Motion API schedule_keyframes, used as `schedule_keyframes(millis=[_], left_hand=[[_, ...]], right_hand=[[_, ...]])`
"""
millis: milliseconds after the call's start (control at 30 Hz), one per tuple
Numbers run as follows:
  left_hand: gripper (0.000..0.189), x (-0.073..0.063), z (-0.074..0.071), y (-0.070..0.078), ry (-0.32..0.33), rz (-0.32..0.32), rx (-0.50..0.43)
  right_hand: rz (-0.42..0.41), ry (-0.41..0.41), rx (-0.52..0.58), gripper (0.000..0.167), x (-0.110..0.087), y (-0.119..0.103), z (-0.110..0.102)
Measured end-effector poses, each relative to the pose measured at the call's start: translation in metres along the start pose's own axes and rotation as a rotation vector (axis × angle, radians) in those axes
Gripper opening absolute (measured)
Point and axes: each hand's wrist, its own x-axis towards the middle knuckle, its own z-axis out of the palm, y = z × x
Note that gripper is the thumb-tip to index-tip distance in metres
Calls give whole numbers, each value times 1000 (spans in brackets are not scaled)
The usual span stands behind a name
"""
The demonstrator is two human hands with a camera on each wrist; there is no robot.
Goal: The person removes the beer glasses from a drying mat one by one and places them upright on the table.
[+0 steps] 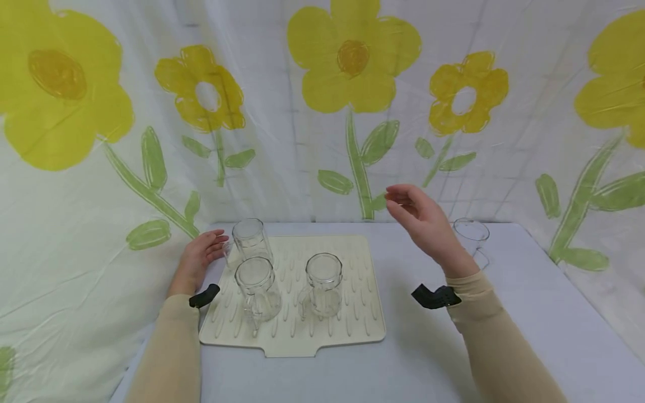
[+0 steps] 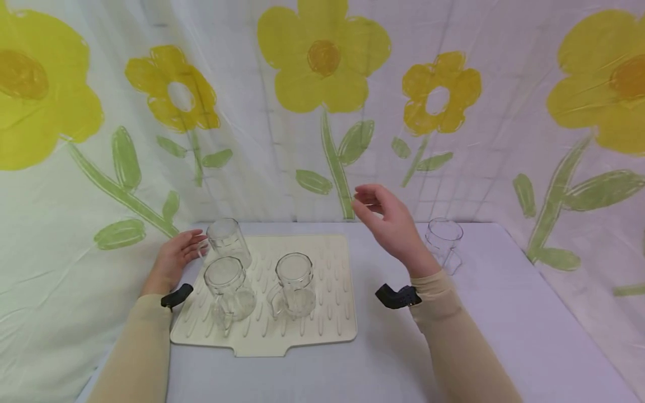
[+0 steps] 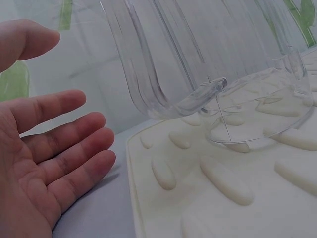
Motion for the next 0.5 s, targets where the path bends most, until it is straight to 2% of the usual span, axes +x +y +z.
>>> schedule_keyframes(millis=[233,500], left_hand=[[52,0,-1,-1,3,1,-3],[46,1,0,0,13,-13,24]], right_hand=[[-28,-127,105,49,7,-8,41],[-124,-249,89,61,6,-8,70]])
